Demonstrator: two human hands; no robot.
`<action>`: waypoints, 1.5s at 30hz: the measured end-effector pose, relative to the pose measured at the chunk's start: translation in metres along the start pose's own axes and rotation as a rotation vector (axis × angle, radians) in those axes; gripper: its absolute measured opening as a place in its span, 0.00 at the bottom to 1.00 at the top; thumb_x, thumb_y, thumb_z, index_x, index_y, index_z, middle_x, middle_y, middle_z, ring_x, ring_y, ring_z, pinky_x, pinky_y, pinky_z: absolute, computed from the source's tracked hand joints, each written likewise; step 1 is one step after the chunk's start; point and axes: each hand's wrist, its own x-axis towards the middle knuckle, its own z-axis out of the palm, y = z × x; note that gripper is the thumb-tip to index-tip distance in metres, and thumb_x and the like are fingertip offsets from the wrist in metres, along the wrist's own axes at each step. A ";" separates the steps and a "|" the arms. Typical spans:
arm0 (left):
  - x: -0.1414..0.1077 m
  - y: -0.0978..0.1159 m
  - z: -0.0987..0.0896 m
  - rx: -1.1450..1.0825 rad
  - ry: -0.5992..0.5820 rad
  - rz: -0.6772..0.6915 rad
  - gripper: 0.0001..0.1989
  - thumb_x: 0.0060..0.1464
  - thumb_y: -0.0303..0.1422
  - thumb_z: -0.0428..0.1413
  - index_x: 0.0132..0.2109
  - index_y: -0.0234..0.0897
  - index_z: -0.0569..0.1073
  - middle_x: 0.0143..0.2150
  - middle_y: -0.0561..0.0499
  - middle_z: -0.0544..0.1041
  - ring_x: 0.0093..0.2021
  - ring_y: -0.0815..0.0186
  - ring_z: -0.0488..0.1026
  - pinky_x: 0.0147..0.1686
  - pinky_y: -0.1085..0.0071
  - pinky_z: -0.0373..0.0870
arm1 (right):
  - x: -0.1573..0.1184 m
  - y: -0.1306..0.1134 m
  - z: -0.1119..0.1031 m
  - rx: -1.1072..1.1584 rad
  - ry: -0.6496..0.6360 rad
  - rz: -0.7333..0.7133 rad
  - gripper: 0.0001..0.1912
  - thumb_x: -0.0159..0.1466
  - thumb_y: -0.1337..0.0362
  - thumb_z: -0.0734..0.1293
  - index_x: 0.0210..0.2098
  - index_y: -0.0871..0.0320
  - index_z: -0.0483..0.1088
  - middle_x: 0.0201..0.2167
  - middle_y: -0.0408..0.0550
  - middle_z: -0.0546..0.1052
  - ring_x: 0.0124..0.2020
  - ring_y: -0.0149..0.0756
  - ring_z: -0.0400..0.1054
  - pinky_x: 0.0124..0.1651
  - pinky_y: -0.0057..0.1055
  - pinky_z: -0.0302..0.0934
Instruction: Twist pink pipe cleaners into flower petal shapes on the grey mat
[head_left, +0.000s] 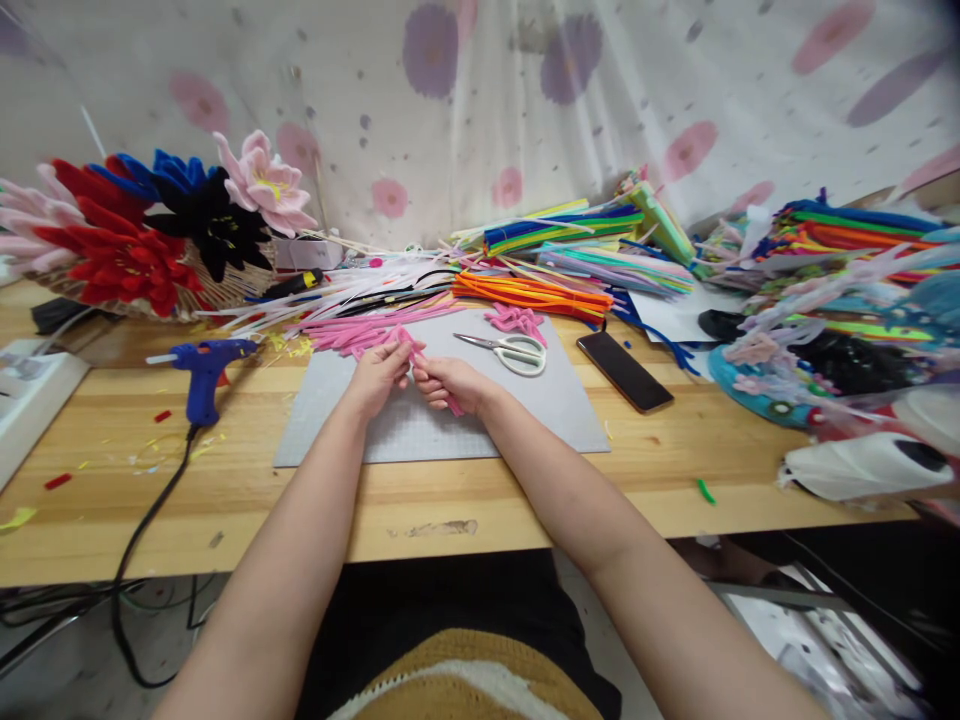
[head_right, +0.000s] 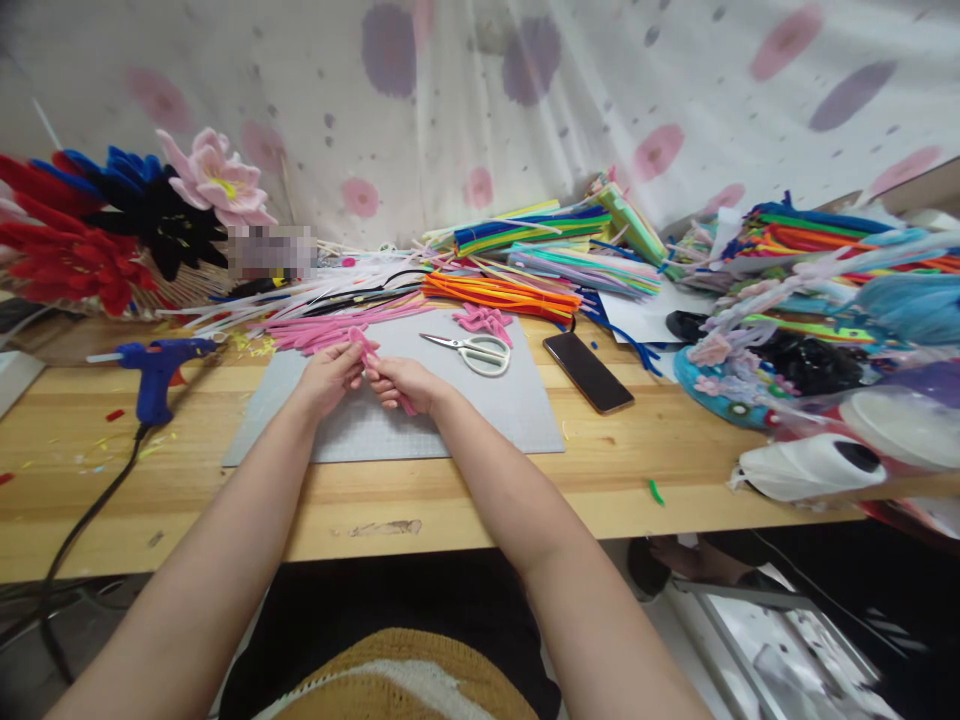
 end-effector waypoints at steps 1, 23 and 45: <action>0.001 -0.001 0.000 0.019 0.025 0.022 0.17 0.43 0.42 0.61 0.35 0.31 0.76 0.16 0.59 0.57 0.16 0.78 0.54 0.15 0.80 0.55 | 0.000 0.001 -0.001 -0.021 0.018 -0.017 0.18 0.66 0.56 0.53 0.23 0.59 0.55 0.12 0.32 0.48 0.11 0.20 0.39 0.14 0.17 0.44; 0.002 -0.011 0.020 -0.050 0.156 -0.019 0.11 0.50 0.36 0.54 0.32 0.32 0.75 0.22 0.50 0.72 0.23 0.68 0.70 0.26 0.72 0.68 | -0.003 -0.008 -0.008 -0.483 0.280 -0.117 0.14 0.57 0.55 0.66 0.28 0.62 0.64 0.21 0.43 0.70 0.21 0.24 0.63 0.23 0.21 0.61; -0.003 -0.011 0.024 0.180 0.020 -0.203 0.03 0.46 0.28 0.57 0.27 0.32 0.73 0.25 0.48 0.75 0.24 0.66 0.73 0.24 0.71 0.70 | -0.008 -0.015 -0.024 -0.624 0.491 -0.346 0.11 0.49 0.59 0.66 0.22 0.62 0.64 0.20 0.38 0.64 0.23 0.24 0.55 0.28 0.23 0.49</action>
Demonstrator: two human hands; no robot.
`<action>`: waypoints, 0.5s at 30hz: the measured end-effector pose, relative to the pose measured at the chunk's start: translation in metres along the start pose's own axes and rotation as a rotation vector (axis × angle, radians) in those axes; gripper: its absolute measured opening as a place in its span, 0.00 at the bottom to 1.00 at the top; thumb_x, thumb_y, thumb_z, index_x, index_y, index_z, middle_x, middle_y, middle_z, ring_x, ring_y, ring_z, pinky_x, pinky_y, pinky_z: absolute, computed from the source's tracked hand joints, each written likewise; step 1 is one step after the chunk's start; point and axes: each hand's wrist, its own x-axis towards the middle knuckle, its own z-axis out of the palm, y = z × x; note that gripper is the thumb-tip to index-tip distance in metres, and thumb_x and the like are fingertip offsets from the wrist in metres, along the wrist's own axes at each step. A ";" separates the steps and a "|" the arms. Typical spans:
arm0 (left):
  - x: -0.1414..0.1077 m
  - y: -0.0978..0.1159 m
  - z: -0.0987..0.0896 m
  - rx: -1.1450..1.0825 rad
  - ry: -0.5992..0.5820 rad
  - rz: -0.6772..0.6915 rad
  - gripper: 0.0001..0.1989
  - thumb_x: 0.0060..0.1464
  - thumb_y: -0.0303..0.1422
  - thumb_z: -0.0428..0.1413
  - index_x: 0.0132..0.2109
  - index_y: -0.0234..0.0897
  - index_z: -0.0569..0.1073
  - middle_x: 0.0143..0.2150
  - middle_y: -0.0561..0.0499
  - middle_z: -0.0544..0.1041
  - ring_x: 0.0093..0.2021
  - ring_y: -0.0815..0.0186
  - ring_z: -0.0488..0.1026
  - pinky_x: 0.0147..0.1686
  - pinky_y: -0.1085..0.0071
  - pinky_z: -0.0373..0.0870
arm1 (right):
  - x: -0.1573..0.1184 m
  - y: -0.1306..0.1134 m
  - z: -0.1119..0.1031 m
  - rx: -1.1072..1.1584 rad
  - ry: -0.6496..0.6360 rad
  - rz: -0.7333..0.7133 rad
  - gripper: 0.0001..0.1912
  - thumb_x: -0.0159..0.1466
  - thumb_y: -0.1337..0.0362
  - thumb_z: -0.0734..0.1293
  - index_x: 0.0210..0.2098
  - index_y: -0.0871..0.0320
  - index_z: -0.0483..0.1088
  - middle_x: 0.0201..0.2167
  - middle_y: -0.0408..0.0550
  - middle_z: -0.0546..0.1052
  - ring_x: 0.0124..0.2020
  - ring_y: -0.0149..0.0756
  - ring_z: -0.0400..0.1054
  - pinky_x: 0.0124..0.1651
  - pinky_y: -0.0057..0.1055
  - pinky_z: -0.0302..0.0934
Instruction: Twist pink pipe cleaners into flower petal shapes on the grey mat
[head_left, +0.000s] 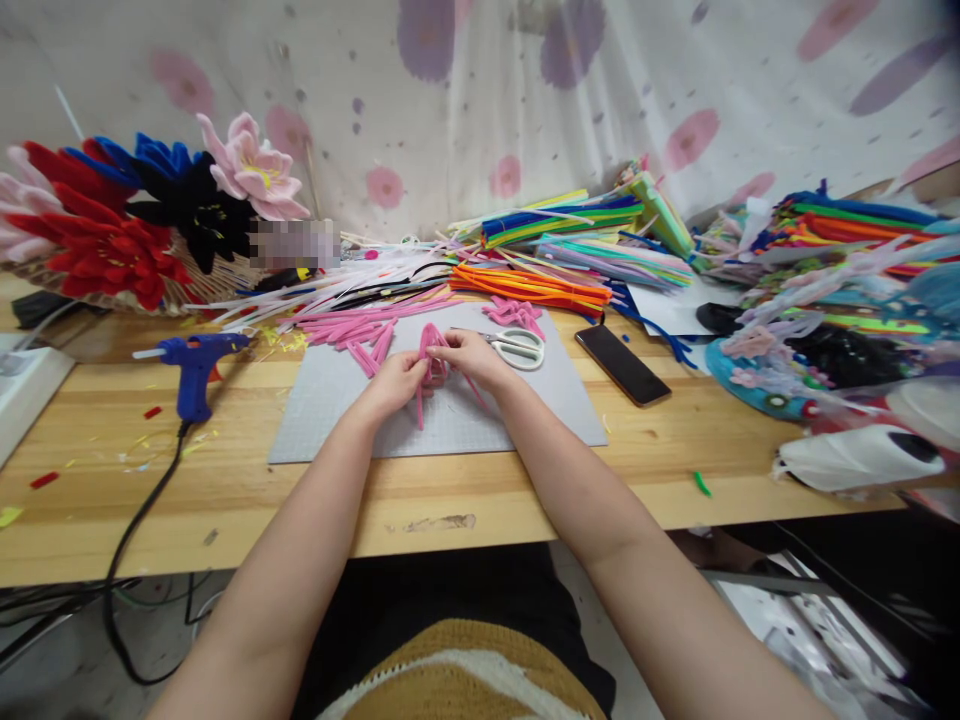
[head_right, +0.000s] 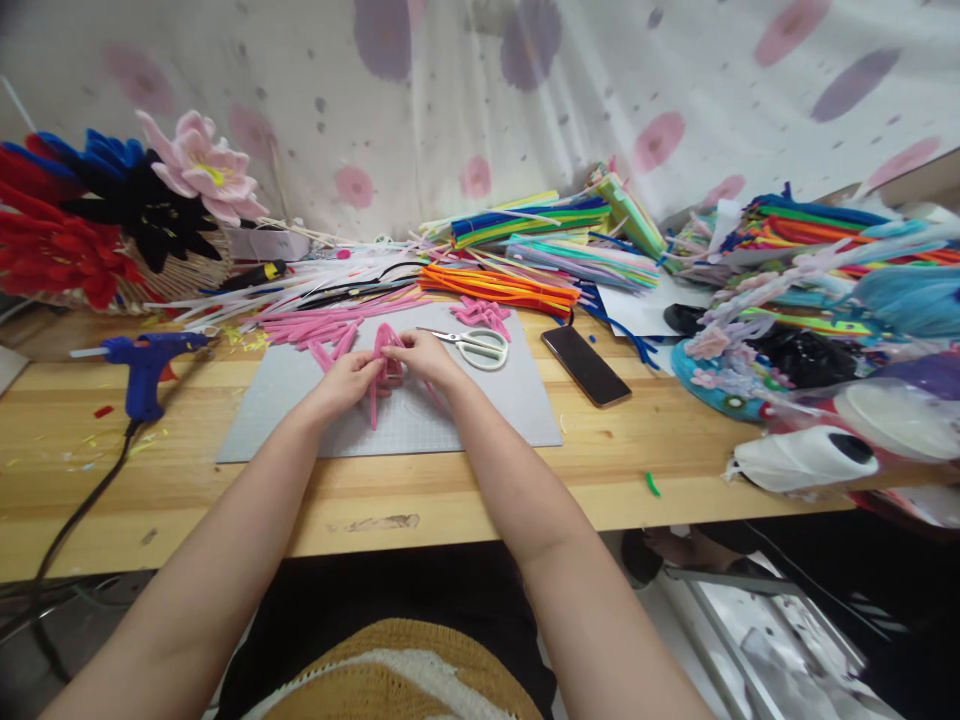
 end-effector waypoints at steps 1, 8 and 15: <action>0.001 -0.001 -0.001 0.021 0.019 0.026 0.03 0.46 0.28 0.57 0.26 0.32 0.74 0.25 0.47 0.75 0.25 0.65 0.73 0.24 0.71 0.70 | 0.000 0.001 0.000 0.001 -0.011 0.004 0.11 0.50 0.59 0.65 0.22 0.62 0.64 0.20 0.38 0.63 0.23 0.24 0.55 0.27 0.23 0.49; -0.005 0.007 0.000 0.012 -0.019 0.021 0.06 0.48 0.27 0.54 0.27 0.31 0.75 0.26 0.45 0.76 0.26 0.64 0.73 0.28 0.67 0.71 | -0.002 -0.001 -0.003 0.024 -0.056 -0.043 0.10 0.51 0.59 0.64 0.24 0.61 0.63 0.21 0.38 0.63 0.24 0.25 0.55 0.28 0.23 0.49; -0.012 0.013 0.005 -0.046 -0.054 -0.029 0.04 0.48 0.26 0.55 0.29 0.30 0.74 0.27 0.44 0.75 0.30 0.62 0.75 0.30 0.65 0.72 | -0.005 -0.007 -0.005 -0.021 -0.037 -0.037 0.14 0.49 0.57 0.67 0.22 0.62 0.63 0.20 0.38 0.62 0.24 0.24 0.54 0.28 0.23 0.48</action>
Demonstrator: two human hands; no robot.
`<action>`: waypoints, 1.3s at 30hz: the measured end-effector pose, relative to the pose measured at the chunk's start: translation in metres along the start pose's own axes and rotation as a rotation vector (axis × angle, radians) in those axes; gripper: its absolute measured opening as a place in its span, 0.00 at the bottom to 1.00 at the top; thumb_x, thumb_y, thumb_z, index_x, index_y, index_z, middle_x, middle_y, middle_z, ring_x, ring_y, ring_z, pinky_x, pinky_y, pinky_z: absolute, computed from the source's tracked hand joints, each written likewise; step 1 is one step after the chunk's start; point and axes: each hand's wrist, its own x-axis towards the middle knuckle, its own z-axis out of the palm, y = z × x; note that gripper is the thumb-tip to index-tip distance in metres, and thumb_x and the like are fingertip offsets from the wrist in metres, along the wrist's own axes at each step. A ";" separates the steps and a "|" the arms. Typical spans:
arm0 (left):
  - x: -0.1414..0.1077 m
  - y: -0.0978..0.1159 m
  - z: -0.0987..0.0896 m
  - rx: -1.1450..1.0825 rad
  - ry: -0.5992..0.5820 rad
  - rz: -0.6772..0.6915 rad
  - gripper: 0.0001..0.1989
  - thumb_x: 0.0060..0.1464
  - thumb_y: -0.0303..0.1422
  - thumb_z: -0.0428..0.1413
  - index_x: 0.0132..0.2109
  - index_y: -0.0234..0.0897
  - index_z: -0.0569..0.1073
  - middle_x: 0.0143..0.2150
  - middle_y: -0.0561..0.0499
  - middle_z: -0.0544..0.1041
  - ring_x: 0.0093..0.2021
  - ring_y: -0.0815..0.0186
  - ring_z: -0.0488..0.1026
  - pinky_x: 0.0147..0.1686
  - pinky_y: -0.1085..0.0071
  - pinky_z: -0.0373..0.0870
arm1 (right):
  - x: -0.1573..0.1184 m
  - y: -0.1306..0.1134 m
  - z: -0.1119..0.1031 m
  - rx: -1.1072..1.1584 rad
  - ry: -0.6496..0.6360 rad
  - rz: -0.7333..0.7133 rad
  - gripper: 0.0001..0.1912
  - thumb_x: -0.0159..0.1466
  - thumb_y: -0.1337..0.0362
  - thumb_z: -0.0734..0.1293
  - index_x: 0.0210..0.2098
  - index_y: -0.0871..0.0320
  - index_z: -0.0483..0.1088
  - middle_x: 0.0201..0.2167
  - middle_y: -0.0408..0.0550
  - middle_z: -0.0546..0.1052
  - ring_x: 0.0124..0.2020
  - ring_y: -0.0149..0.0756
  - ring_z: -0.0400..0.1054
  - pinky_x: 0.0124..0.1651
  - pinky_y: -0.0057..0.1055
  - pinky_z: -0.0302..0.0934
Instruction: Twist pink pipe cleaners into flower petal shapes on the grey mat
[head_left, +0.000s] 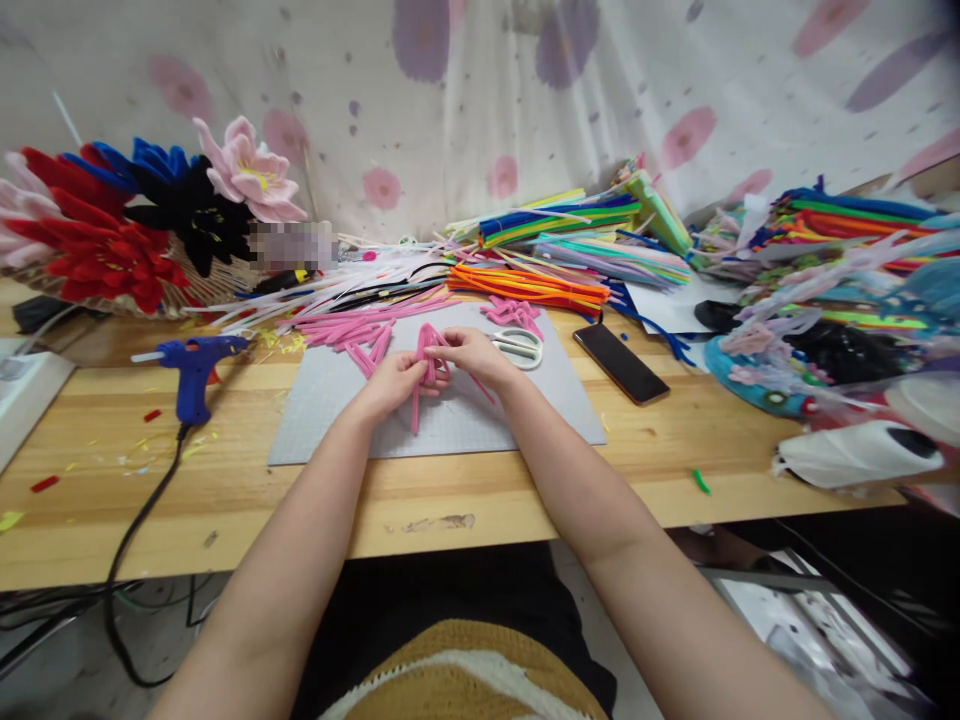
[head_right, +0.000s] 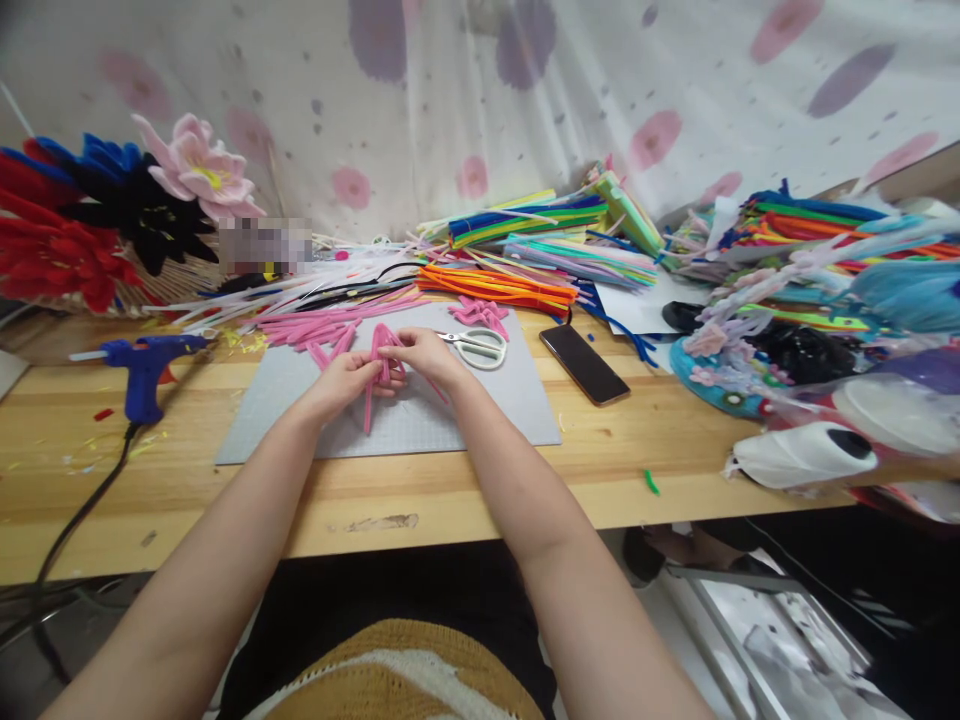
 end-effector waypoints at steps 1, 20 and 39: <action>0.000 -0.001 0.000 0.007 -0.003 0.000 0.05 0.49 0.27 0.54 0.28 0.30 0.74 0.27 0.44 0.75 0.30 0.62 0.75 0.29 0.65 0.72 | 0.000 0.001 0.001 0.006 -0.006 0.007 0.14 0.48 0.56 0.67 0.22 0.62 0.63 0.20 0.38 0.62 0.24 0.24 0.54 0.27 0.23 0.48; 0.003 -0.002 -0.006 -0.025 0.008 -0.020 0.05 0.49 0.30 0.57 0.31 0.30 0.74 0.27 0.45 0.76 0.29 0.65 0.76 0.29 0.70 0.74 | 0.003 0.007 0.008 0.149 -0.002 0.034 0.13 0.51 0.57 0.67 0.25 0.60 0.62 0.20 0.38 0.64 0.21 0.23 0.55 0.25 0.22 0.50; 0.008 -0.008 -0.011 -0.018 0.158 0.065 0.10 0.51 0.33 0.55 0.31 0.29 0.75 0.32 0.43 0.75 0.33 0.65 0.74 0.36 0.68 0.72 | 0.009 0.014 0.009 0.116 0.108 -0.024 0.12 0.48 0.58 0.68 0.27 0.61 0.69 0.18 0.39 0.69 0.19 0.24 0.58 0.24 0.24 0.53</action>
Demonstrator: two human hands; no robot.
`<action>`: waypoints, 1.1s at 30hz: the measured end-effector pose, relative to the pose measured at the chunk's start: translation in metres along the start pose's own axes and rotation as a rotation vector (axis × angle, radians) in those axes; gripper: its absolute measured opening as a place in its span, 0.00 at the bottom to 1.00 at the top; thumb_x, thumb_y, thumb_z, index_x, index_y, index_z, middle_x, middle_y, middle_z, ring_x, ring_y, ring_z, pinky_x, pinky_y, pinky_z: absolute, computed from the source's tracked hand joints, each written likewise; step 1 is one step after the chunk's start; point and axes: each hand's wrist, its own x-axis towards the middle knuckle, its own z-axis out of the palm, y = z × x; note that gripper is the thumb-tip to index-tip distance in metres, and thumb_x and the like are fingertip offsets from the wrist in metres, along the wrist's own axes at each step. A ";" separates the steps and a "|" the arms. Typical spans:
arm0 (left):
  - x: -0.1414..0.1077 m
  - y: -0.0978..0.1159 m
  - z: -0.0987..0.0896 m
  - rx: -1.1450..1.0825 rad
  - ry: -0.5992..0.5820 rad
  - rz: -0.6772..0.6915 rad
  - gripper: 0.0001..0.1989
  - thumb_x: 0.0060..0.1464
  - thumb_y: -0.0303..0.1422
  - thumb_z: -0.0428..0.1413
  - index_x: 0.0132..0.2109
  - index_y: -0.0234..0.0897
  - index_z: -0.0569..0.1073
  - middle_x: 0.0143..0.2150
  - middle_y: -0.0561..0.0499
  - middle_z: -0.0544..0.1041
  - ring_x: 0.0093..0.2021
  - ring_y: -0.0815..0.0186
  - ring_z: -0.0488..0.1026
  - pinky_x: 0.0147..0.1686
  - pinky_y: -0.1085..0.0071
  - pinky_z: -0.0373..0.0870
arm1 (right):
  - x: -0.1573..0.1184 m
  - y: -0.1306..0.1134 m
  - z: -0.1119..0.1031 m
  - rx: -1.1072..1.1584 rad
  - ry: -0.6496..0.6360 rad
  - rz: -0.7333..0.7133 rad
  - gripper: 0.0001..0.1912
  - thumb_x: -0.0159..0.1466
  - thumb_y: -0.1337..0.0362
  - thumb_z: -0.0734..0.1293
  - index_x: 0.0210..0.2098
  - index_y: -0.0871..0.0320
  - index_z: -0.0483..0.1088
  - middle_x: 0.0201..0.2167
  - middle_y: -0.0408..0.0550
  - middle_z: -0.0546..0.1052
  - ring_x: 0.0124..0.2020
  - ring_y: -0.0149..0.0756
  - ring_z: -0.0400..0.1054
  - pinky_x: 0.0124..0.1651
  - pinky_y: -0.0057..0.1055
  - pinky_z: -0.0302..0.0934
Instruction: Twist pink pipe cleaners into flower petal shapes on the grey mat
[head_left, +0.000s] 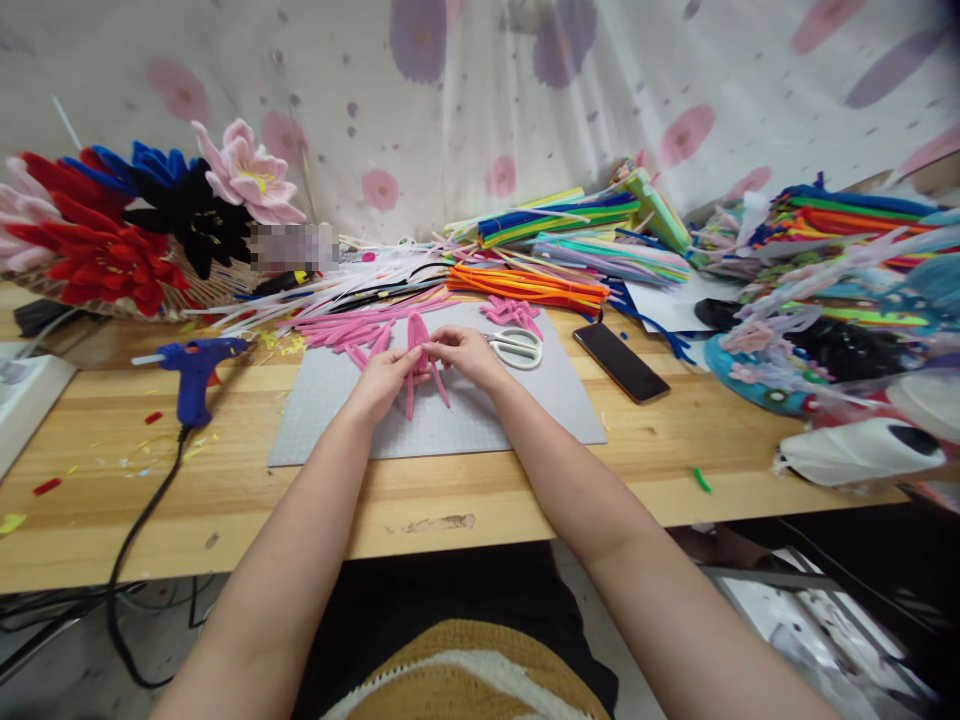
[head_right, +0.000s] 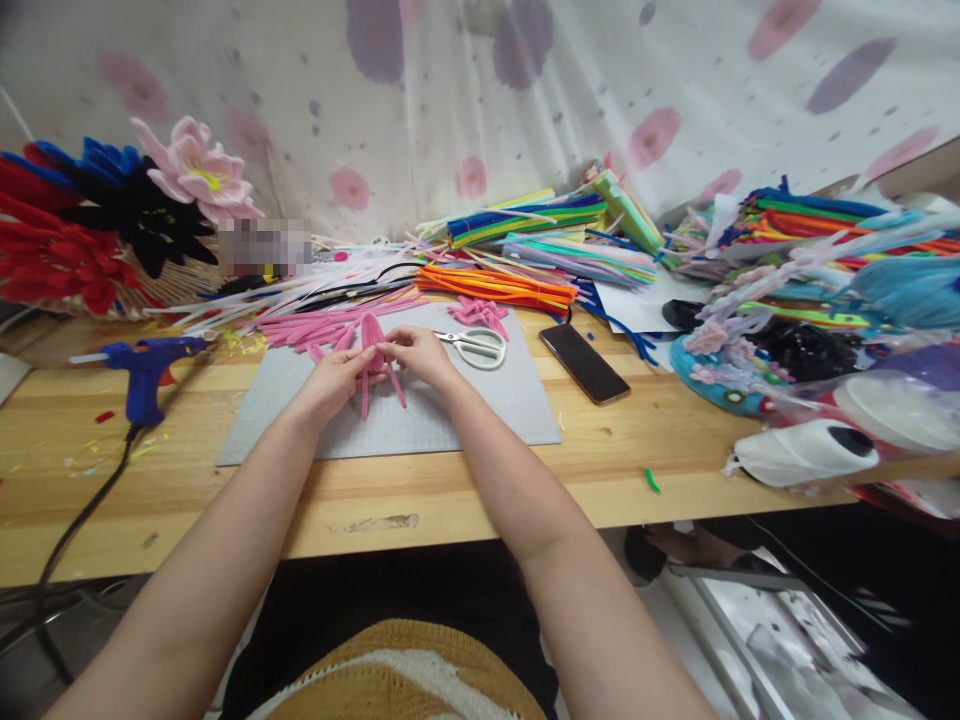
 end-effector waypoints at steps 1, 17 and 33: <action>0.000 0.000 0.000 0.001 -0.003 -0.013 0.09 0.51 0.33 0.55 0.31 0.30 0.75 0.32 0.42 0.75 0.32 0.65 0.74 0.35 0.69 0.72 | 0.000 0.001 0.002 0.049 -0.005 0.014 0.13 0.47 0.59 0.68 0.28 0.61 0.68 0.18 0.39 0.69 0.18 0.24 0.59 0.24 0.24 0.53; -0.006 0.011 0.003 -0.195 -0.152 -0.150 0.08 0.51 0.29 0.56 0.27 0.28 0.72 0.23 0.51 0.72 0.25 0.73 0.71 0.38 0.72 0.71 | -0.003 -0.002 0.000 0.229 -0.101 0.126 0.17 0.47 0.53 0.70 0.26 0.62 0.71 0.19 0.39 0.68 0.21 0.22 0.57 0.23 0.22 0.46; -0.008 0.010 0.006 -0.307 -0.227 -0.211 0.09 0.54 0.26 0.50 0.28 0.29 0.71 0.21 0.52 0.68 0.24 0.75 0.67 0.40 0.70 0.73 | 0.000 -0.002 -0.001 0.493 -0.007 0.061 0.18 0.45 0.54 0.72 0.26 0.60 0.66 0.17 0.35 0.63 0.18 0.20 0.56 0.22 0.20 0.53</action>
